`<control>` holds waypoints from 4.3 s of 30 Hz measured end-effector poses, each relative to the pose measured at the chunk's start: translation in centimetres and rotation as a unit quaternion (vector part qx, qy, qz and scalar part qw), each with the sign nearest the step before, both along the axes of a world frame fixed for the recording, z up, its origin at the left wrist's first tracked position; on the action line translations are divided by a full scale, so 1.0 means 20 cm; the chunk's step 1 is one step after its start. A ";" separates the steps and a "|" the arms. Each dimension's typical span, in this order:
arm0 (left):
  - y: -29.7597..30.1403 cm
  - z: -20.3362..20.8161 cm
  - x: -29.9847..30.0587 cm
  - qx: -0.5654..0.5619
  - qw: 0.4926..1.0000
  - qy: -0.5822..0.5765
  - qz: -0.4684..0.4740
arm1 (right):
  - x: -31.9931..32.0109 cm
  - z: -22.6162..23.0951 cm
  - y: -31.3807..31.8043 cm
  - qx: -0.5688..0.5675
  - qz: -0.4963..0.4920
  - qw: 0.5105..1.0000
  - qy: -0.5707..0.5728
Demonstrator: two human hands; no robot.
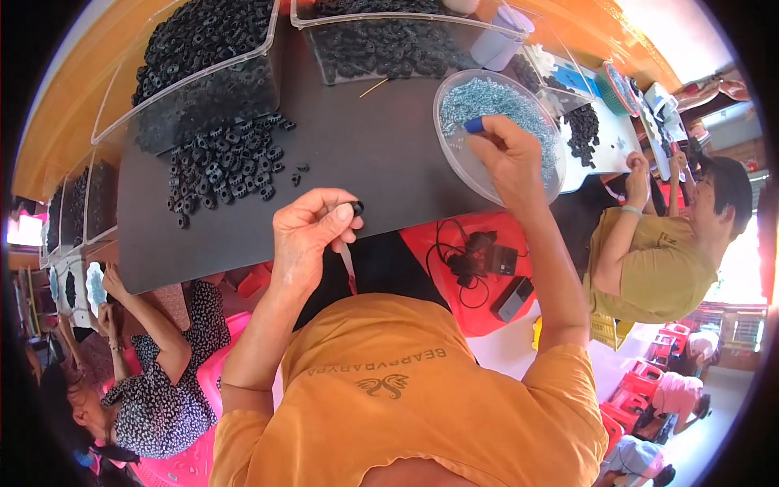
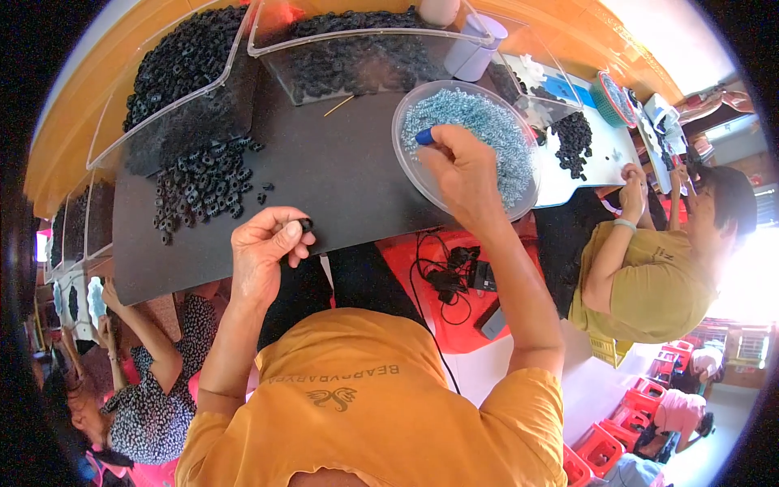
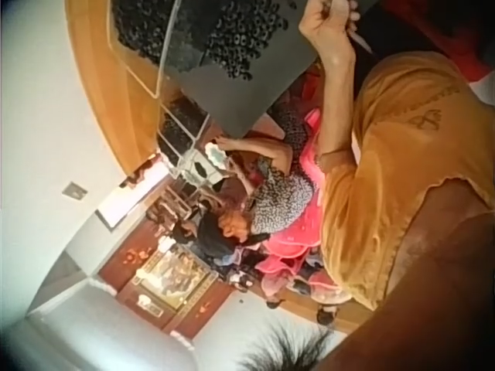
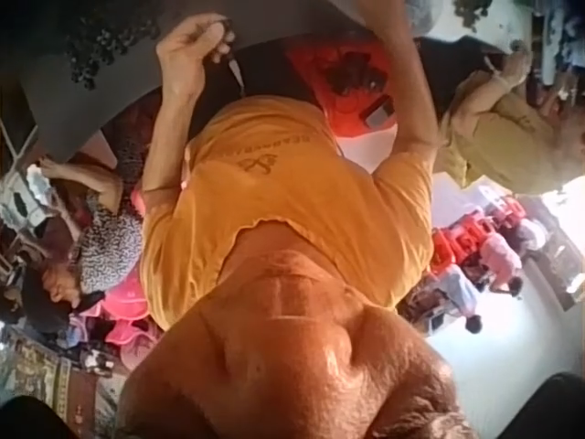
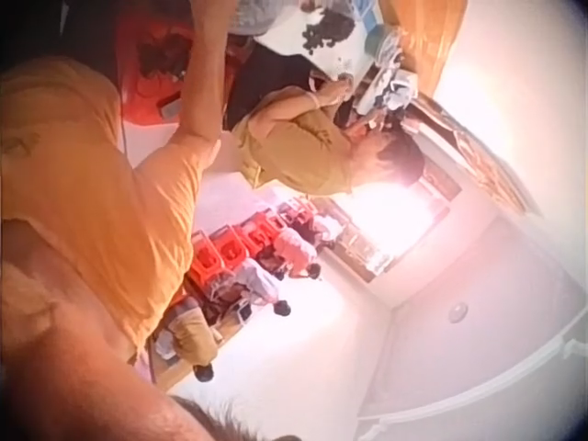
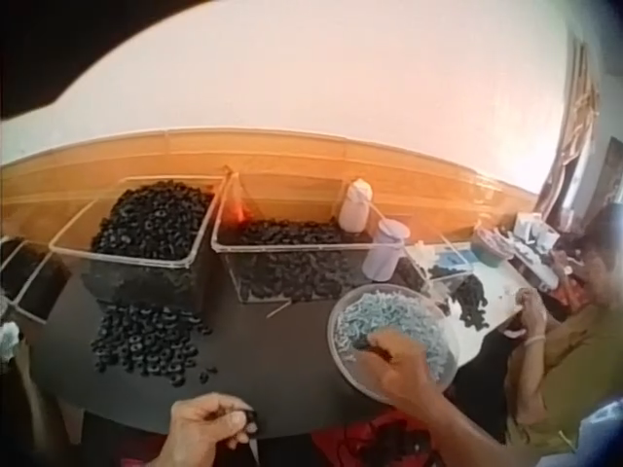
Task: The person assembles components by picking up pins from a dish, inserting them into black plastic parts by hand, and setting the assembled parts on the table.
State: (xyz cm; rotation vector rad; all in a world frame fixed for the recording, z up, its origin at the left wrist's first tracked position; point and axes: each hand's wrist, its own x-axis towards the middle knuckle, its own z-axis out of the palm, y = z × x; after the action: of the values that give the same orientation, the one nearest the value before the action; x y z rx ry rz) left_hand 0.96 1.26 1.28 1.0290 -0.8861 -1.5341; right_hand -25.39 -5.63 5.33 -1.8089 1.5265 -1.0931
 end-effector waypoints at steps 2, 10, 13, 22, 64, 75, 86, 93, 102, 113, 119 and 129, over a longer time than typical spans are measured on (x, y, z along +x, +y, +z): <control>-0.01 0.00 -0.03 0.002 1.000 0.007 -0.005 | 0.04 -0.02 0.01 -0.070 -0.005 0.997 0.023; -0.04 0.02 -0.13 -0.101 0.991 -0.028 0.080 | 0.16 -0.01 0.04 0.061 0.040 0.986 -0.149; -0.06 0.00 -0.18 -0.289 0.904 -0.279 0.150 | 0.28 -0.04 0.09 0.156 0.109 0.954 -0.234; -0.09 -0.06 -0.14 -0.362 0.813 -0.405 0.210 | 0.49 -0.15 0.13 0.173 0.164 0.921 -0.309; -0.04 -0.01 0.09 -0.038 0.997 -0.018 0.072 | 0.66 -0.20 0.14 -0.164 0.120 0.974 -0.098; 0.07 -0.06 0.08 -0.055 0.987 0.066 0.137 | 0.74 -0.24 0.29 -0.413 0.159 0.894 0.067; 0.13 -0.08 0.22 -0.045 0.984 0.038 0.171 | 0.79 -0.24 0.01 -0.242 0.134 0.957 0.086; 0.14 -0.07 0.21 -0.037 0.984 0.028 0.172 | 0.86 -0.29 -0.06 -0.205 0.142 0.949 0.194; 0.12 -0.07 0.20 -0.031 0.986 0.042 0.156 | 0.75 -0.18 0.04 0.010 0.143 0.988 -0.053; 0.10 -0.05 0.14 -0.069 0.992 0.023 0.108 | 0.62 -0.01 0.15 0.204 0.266 0.931 -0.149; 0.11 -0.04 0.13 -0.049 0.992 0.020 0.115 | 0.64 -0.03 0.17 0.211 0.262 0.923 -0.184; 0.13 -0.04 0.10 -0.044 0.991 0.001 0.128 | 0.65 -0.08 0.20 0.205 0.225 0.933 -0.189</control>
State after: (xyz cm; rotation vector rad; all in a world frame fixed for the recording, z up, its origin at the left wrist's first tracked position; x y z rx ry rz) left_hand 2.90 3.92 0.47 1.0345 -0.7803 -1.2715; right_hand -12.36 -1.68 3.72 -1.4500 0.9568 -0.7683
